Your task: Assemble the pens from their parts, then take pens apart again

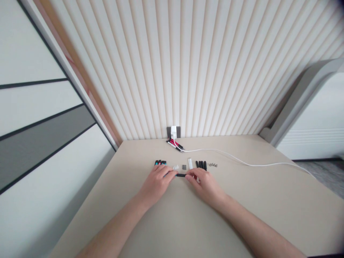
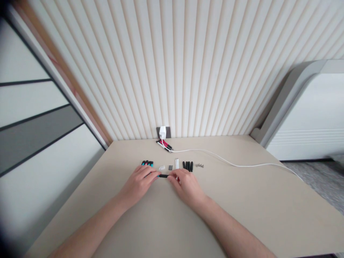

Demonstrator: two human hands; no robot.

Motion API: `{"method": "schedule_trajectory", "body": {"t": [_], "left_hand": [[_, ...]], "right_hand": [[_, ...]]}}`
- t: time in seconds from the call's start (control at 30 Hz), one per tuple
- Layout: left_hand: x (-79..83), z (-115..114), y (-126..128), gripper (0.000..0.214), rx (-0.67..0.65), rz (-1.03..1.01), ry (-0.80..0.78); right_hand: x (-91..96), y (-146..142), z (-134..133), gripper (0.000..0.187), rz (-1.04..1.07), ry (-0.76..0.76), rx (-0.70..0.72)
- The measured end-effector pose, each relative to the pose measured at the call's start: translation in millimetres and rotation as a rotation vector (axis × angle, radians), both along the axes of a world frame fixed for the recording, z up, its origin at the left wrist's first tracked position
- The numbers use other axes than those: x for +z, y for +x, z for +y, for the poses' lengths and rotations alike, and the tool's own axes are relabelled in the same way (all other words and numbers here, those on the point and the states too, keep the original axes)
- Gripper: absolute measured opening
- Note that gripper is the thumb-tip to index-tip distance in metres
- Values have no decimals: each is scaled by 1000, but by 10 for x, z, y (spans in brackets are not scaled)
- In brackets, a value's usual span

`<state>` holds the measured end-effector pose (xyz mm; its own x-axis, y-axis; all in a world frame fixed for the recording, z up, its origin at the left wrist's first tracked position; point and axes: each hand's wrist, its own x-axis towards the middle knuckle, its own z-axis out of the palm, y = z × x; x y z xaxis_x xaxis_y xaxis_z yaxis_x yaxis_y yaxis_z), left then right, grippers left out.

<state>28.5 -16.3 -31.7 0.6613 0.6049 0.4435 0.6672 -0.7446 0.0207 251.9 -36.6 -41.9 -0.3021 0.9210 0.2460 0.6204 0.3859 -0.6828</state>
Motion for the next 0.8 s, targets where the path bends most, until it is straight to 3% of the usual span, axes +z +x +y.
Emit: {"method": "schedule_trajectory", "body": {"t": [0.13,0.33,0.57,0.7,0.8], "left_hand": [[11,-7,0,18,-27,-13,-3],[-14,5,-5,18,-34,1,-9],[-29,3,-4,19,-54,-5,-11],[-2,11,-16,22,-54,-32,-13],[15,35,-50,25,21,-86,2]], "right_hand": [[-9,-9,6,36,-37,-8,50],[-27,-35,18,16,-5,-40,-7],[-2,-44,-4,31,-44,-32,64],[-9,-29,8,26,-9,-21,10],[-6,18,34,28,0,-23,-40]]}}
